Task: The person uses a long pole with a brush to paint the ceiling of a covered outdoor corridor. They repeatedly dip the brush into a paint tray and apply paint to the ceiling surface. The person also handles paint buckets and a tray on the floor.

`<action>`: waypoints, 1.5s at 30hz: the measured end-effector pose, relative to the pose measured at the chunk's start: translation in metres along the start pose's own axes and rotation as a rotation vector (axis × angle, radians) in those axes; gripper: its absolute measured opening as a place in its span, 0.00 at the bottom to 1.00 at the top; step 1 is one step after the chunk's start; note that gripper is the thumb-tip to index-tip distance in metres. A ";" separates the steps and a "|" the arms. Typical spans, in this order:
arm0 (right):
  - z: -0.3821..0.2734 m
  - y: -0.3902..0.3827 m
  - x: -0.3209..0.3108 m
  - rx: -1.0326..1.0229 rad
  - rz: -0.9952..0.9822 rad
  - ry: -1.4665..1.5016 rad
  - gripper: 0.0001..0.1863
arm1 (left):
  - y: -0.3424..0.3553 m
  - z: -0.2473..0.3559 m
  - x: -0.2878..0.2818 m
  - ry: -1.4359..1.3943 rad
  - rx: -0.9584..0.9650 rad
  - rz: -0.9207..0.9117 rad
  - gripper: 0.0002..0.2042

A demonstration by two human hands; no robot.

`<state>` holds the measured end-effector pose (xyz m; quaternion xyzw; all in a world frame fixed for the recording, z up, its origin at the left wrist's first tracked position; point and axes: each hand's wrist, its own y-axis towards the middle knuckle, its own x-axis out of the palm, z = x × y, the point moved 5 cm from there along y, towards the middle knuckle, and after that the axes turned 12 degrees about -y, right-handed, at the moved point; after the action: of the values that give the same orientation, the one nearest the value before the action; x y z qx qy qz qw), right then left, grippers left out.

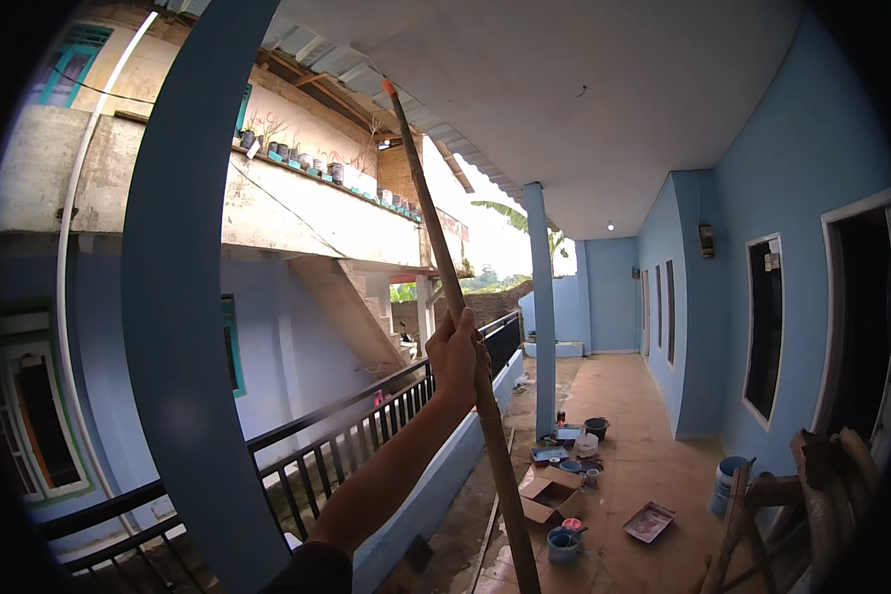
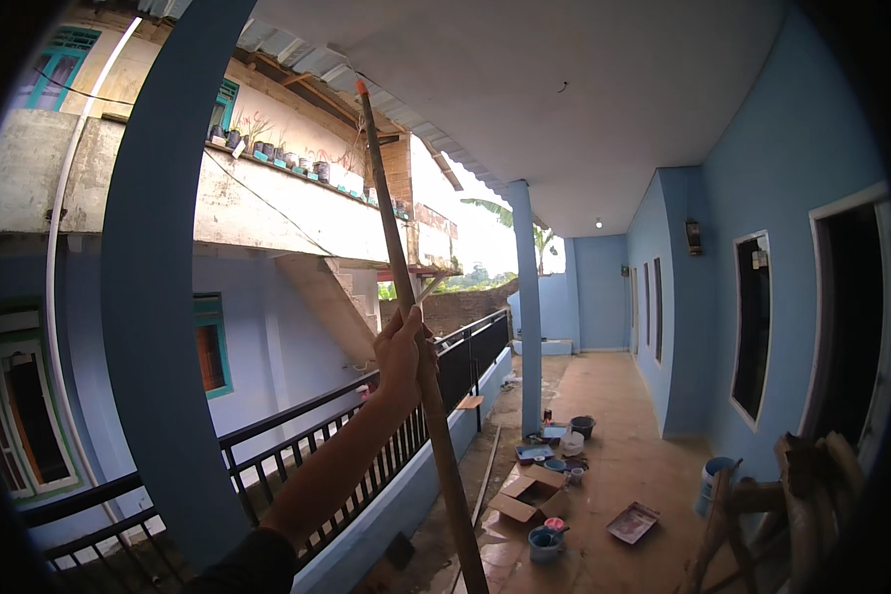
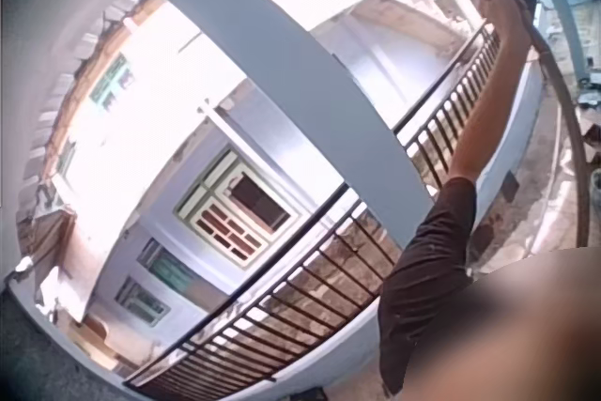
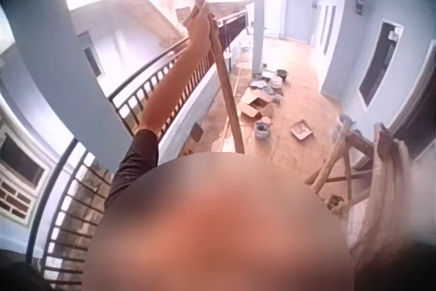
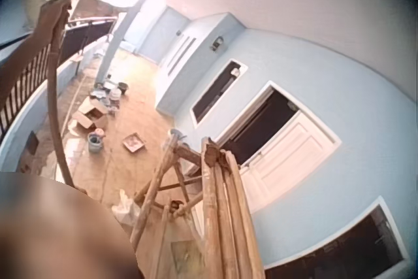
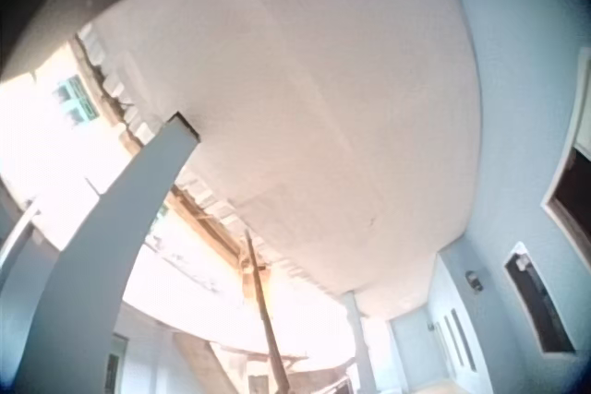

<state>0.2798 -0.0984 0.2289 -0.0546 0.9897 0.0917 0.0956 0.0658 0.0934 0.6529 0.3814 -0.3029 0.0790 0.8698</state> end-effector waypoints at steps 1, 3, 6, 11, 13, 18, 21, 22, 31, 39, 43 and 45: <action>-0.003 -0.003 0.000 -0.003 0.016 -0.003 0.21 | -0.001 0.003 0.003 -0.024 0.019 -0.027 0.08; -0.009 -0.011 -0.005 -0.076 0.092 -0.007 0.20 | -0.005 0.005 0.014 -0.047 0.015 -0.055 0.08; -0.004 -0.033 -0.020 -0.084 0.178 -0.068 0.19 | -0.020 0.002 0.033 -0.107 -0.044 -0.044 0.08; 0.029 -0.078 -0.037 -0.041 0.301 -0.111 0.18 | -0.076 -0.013 0.074 -0.117 -0.123 -0.062 0.08; 0.050 -0.103 -0.039 0.006 0.333 -0.054 0.19 | -0.109 -0.022 0.091 -0.099 -0.152 -0.101 0.10; 0.087 -0.182 -0.015 0.057 0.432 0.022 0.20 | -0.197 -0.023 0.114 -0.099 -0.221 -0.232 0.11; 0.102 -0.242 0.016 0.165 0.458 -0.063 0.18 | -0.253 -0.006 0.113 -0.139 -0.276 -0.309 0.12; 0.105 -0.261 0.021 0.170 0.399 -0.040 0.17 | -0.269 0.003 0.110 -0.158 -0.309 -0.321 0.12; 0.077 -0.347 0.060 0.367 0.193 0.169 0.14 | -0.298 0.095 0.072 -0.254 -0.381 -0.329 0.25; 0.020 -0.331 0.059 0.273 0.245 0.144 0.14 | -0.373 0.089 0.051 -0.035 -0.498 -0.333 0.18; 0.016 -0.334 0.058 0.271 0.284 0.134 0.14 | -0.389 0.084 0.067 -0.070 -0.504 -0.398 0.17; 0.018 -0.340 0.059 0.282 0.300 0.130 0.14 | -0.391 0.082 0.080 -0.092 -0.515 -0.443 0.16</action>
<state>0.2686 -0.4320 0.1417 0.1015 0.9938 -0.0383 0.0234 0.2364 -0.2452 0.5024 0.2090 -0.2618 -0.2082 0.9189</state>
